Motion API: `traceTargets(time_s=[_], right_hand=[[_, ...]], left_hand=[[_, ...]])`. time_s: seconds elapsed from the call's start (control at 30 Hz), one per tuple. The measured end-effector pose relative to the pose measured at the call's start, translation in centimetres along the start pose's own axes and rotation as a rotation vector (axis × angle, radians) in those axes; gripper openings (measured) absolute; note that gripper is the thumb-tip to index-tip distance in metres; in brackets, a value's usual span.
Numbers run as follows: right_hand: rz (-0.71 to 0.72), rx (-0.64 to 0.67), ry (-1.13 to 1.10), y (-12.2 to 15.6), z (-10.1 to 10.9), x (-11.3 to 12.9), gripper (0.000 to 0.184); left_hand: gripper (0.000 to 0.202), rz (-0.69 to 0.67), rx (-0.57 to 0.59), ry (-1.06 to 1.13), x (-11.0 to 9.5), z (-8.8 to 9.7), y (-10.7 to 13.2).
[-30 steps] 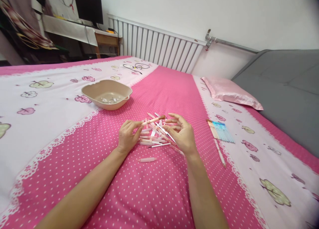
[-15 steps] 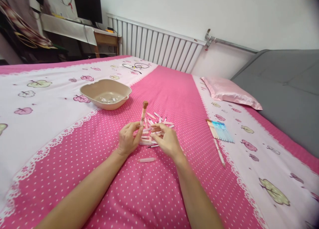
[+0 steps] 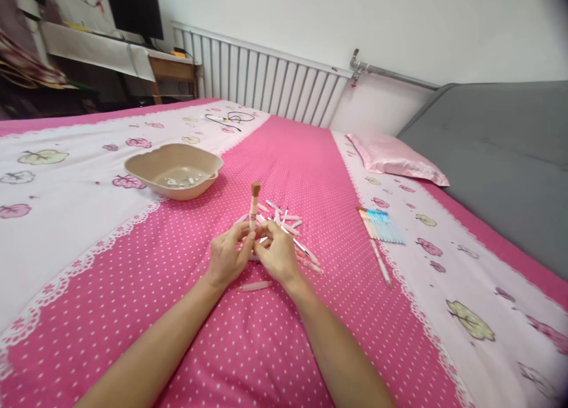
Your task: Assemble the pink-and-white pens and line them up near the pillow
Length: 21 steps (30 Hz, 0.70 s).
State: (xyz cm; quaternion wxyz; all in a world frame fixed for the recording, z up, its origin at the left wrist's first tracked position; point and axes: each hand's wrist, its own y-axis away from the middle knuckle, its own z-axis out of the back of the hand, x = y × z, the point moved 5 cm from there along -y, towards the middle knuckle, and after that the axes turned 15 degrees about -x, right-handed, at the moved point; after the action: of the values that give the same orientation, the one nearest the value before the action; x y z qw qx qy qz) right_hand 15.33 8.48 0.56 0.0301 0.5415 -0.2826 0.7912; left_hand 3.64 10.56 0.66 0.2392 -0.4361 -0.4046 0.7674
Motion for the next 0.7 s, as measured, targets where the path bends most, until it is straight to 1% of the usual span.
traceTargets(time_s=[0.13, 0.23, 0.33, 0.43, 0.57, 0.7], right_hand=[[0.010, -0.073, -0.004, -0.5, 0.4, 0.1, 0.016], [0.006, -0.156, 0.020, -1.2, 1.3, 0.0, 0.018], [-0.020, -0.250, 0.022, -2.1, 2.6, -0.6, 0.020], [-0.041, -0.380, 0.026, -3.1, 4.6, -1.5, 0.021], [-0.049, -0.606, 0.055, -4.1, 8.2, -3.3, 0.024], [-0.090, -0.823, 0.187, -4.3, 11.3, -5.5, 0.023]], left_hand=[[0.027, -0.006, 0.022, -0.030, 0.5, -0.1, -0.2], [0.030, -0.025, -0.010, -0.051, 1.0, 0.0, -0.5], [0.032, -0.015, -0.051, -0.136, 1.8, 0.1, -0.8], [0.034, 0.008, -0.054, -0.192, 2.5, 0.2, -0.9], [0.036, 0.029, -0.031, -0.209, 3.0, 0.1, -1.0], [0.035, 0.049, -0.023, -0.220, 3.5, -0.1, -1.0]])
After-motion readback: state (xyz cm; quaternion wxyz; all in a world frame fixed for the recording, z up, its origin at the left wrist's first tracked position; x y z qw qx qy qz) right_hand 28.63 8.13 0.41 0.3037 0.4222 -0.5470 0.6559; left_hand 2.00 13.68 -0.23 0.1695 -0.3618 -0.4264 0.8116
